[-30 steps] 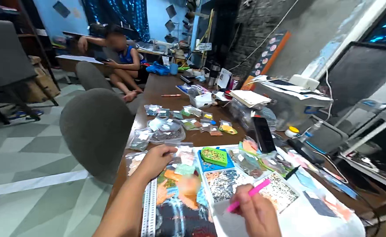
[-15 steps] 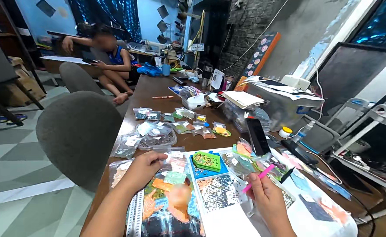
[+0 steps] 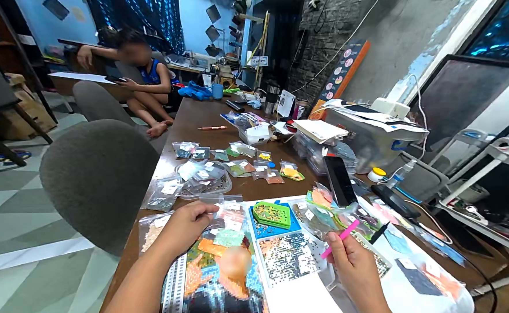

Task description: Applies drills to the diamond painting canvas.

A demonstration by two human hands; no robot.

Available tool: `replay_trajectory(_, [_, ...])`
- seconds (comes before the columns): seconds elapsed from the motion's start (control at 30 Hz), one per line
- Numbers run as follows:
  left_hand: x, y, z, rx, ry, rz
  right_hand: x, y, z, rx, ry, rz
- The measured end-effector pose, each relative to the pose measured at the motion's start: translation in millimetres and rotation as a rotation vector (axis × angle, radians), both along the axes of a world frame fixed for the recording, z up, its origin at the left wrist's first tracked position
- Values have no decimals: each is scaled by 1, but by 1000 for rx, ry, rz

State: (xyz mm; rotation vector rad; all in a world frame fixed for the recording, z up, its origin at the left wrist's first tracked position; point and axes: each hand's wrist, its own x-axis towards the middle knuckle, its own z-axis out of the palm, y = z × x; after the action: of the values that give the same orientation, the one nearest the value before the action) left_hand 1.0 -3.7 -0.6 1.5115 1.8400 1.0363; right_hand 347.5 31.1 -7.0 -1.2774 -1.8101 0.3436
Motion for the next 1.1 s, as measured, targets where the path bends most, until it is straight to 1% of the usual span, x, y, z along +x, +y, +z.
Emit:
replay_trajectory(0.07, [0, 0, 0, -5, -10, 1, -1, 0, -1, 35, -41, -1])
replay_trajectory(0.13, [0, 0, 0, -7, -15, 3, -2, -1, -1, 31, -38, 42])
replay_trajectory(0.2, [0, 0, 1, -11, -18, 4, -3, -3, 0, -1, 21, 104])
replay_trajectory(0.3, [1, 0, 2, -21, -16, 8, -5, -6, 3, -77, 167, 178])
replay_trajectory(0.43, [1, 0, 1, -18, -11, 9, -3, -5, 5, -83, 221, 149])
replay_trajectory(0.63, [1, 0, 1, -17, -14, 13, -5, -5, 5, -102, 242, 221])
replay_trajectory(0.8, [0, 0, 1, -21, -6, 9, -3, -3, 2, -49, 157, 146])
replay_trajectory(0.87, [1, 0, 1, -16, -12, 11, -4, -4, 3, -61, 178, 178])
replay_trajectory(1.0, [0, 0, 1, -16, -14, 7, -5, -4, 1, -60, 208, 306])
replay_trajectory(1.1, [1, 0, 2, -17, -9, 9, -4, -2, -1, -61, 181, 314])
